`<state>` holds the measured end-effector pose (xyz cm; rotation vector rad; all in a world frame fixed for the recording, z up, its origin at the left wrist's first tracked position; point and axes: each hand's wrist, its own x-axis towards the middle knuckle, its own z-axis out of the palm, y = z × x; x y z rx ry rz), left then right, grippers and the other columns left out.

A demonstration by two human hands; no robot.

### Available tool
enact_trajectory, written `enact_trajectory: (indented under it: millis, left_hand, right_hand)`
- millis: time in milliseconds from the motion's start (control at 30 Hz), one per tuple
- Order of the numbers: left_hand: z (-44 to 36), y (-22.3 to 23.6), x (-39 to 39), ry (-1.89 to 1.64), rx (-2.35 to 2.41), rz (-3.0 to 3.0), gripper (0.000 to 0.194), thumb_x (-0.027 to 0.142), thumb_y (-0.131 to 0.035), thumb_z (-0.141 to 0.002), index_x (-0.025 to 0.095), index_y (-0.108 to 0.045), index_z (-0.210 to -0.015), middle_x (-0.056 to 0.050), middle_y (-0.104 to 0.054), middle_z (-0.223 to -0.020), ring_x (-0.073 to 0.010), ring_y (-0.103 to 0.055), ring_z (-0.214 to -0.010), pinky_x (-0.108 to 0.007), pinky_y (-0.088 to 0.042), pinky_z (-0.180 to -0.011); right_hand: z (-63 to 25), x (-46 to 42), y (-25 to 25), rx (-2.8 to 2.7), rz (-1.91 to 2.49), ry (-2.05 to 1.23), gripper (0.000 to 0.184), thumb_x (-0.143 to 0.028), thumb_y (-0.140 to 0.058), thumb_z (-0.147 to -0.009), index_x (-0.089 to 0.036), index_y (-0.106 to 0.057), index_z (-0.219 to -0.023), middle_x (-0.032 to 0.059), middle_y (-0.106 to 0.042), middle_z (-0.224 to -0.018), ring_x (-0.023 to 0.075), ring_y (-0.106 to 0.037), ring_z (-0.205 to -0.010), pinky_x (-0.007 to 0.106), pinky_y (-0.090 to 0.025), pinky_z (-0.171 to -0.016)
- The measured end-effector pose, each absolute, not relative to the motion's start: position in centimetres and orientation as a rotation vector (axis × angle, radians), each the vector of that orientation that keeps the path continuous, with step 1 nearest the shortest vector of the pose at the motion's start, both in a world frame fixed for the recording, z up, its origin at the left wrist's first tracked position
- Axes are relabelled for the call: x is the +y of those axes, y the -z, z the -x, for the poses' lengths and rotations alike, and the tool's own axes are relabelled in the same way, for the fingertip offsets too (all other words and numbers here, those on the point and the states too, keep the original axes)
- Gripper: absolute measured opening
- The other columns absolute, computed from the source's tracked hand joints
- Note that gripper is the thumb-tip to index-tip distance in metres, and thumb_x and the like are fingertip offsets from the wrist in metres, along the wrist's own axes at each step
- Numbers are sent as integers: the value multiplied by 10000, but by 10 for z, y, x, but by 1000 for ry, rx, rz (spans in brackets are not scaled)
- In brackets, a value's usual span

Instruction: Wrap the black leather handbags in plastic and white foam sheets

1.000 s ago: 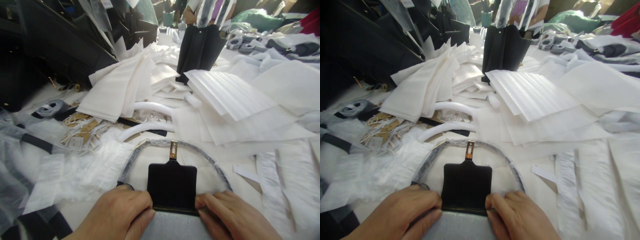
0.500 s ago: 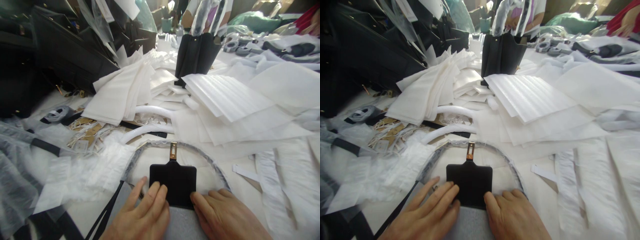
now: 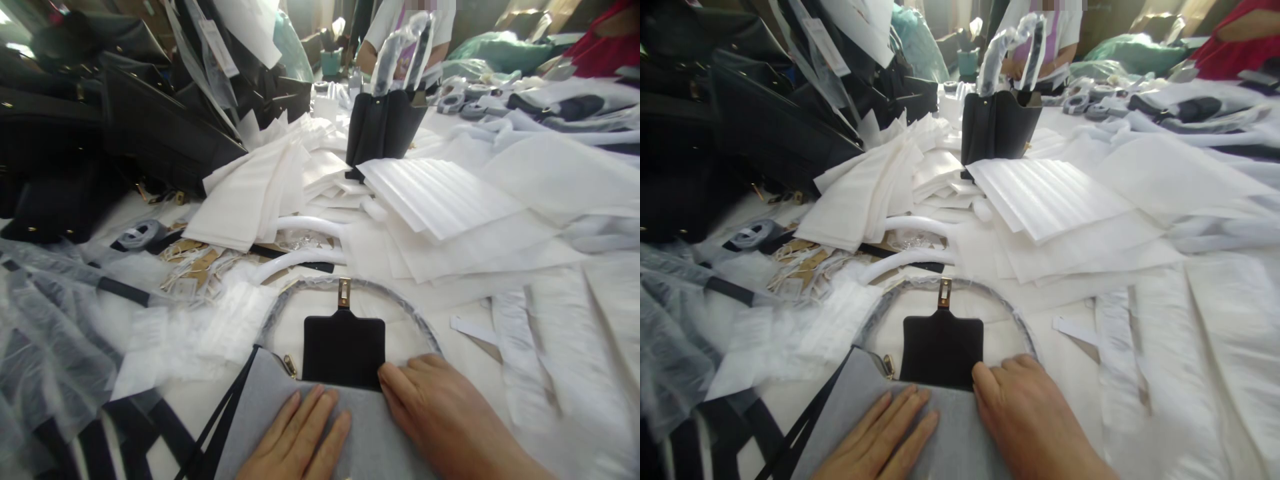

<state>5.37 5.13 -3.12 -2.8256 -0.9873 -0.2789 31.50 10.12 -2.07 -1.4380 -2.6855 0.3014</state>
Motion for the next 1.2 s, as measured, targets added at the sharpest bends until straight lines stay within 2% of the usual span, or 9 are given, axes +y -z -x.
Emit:
enact_trajectory:
  millis: [167,333,433,500,567,667,833,1067,1200]
  left_hand:
    - [-60,26,43,314,-1111,2914,746,644,-497,-898,145,-435,-1449,-154,-511,-1444,-287,-454,-1348,-402,-405,-1106]
    - [-64,14,35,286,-1380,3061,753,527,-642,-844,308,-339,-1498,-127,-365,-1551,-327,-400,-1388,-511,-383,-1115]
    - [-66,13,33,301,-1444,3091,721,525,-634,-854,332,-351,-1489,-123,-365,-1549,-331,-388,-1395,-536,-352,-1130]
    - [-66,13,33,320,-1451,3102,689,537,-610,-869,318,-375,-1479,-132,-381,-1538,-332,-393,-1392,-540,-337,-1136]
    - [-66,13,33,339,-1448,3112,669,553,-572,-890,297,-382,-1478,-140,-382,-1537,-332,-389,-1395,-542,-318,-1145]
    - [-62,10,33,370,-1438,3151,726,634,-546,-874,270,-383,-1482,-153,-356,-1551,-342,-360,-1411,-535,-290,-1159]
    - [-56,6,38,335,-1362,3268,922,782,-562,-755,227,-405,-1475,-179,-332,-1560,-358,-328,-1426,-514,-258,-1169]
    - [-54,14,44,348,-1252,3218,789,731,-438,-869,258,-352,-1495,-136,-309,-1580,-295,-281,-1456,-461,-206,-1184]
    - [-52,14,46,360,-1233,3209,633,612,-381,-959,263,-369,-1488,-120,-321,-1577,-286,-285,-1455,-457,-208,-1180]
  right_hand:
    - [-315,101,14,-2684,1422,-299,172,-157,-565,-935,-212,-596,-774,11,-600,-758,204,-561,-752,341,-380,-748]
    - [-317,104,6,-2617,1487,-328,217,-266,-565,-959,-190,-656,-777,51,-623,-829,211,-613,-807,363,-484,-791]
    - [-314,91,-12,-2612,1452,-245,160,-275,-569,-960,-176,-694,-955,82,-688,-976,239,-647,-940,457,-466,-964]
    - [-310,71,-22,-2620,1363,-195,316,-343,-590,-948,-174,-635,-1211,112,-661,-1223,281,-582,-1177,520,-358,-1103]
    - [-307,48,-22,-2666,1285,-207,587,-475,-587,-925,-177,-479,-1419,122,-524,-1440,312,-416,-1370,542,-284,-1161]
    - [-306,22,-7,-2738,1259,-242,787,-596,-528,-912,-173,-293,-1532,124,-332,-1570,320,-272,-1454,555,-275,-1168]
    - [-309,15,16,-2716,1319,-254,765,-555,-524,-927,-209,-244,-1549,98,-247,-1602,306,-235,-1470,554,-235,-1185]
    - [-307,25,6,-2733,1345,-315,648,-495,-450,-978,-223,-274,-1540,84,-264,-1595,271,-239,-1471,523,-213,-1198]
    - [-305,31,7,-2736,1388,-301,564,-436,-392,-1010,-239,-300,-1531,64,-285,-1590,239,-261,-1466,496,-214,-1202]
